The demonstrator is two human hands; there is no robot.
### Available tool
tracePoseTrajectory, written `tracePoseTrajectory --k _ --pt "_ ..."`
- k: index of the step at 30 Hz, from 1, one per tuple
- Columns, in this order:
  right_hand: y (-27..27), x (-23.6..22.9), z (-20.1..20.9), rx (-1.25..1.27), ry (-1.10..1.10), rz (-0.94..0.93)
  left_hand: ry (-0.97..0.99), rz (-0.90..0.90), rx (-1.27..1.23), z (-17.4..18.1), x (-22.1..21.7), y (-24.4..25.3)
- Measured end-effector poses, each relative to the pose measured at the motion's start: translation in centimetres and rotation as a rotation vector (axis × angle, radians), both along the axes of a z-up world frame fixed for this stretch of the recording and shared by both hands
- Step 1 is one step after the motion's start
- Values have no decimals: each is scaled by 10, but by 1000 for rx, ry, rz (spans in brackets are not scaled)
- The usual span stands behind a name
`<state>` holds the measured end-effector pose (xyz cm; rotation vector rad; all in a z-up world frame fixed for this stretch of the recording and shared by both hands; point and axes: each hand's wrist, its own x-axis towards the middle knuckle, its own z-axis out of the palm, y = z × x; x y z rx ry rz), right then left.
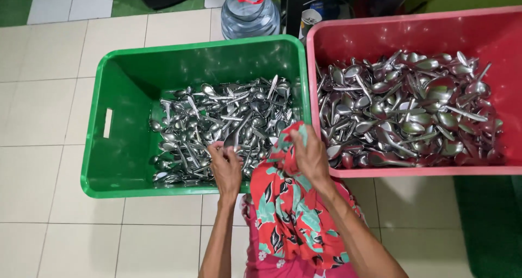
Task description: The person is polishing metal spoons one by one using a red floral cloth and moving them between bins.
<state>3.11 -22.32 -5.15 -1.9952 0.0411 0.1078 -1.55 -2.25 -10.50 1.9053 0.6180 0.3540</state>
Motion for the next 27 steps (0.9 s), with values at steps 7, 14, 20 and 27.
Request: tracePoseTrajectory --k 7,14,20,27 --pt "30 72 -35 243 -157 51 2 32 -125 -2 26 -8" --pt "57 150 -93 95 -399 -6 -2 79 124 1 77 -6" --pt "83 190 -61 146 -286 -225 -38 42 327 -39 141 27" --pt "96 192 -57 67 -409 157 -74 36 464 -29 156 45"
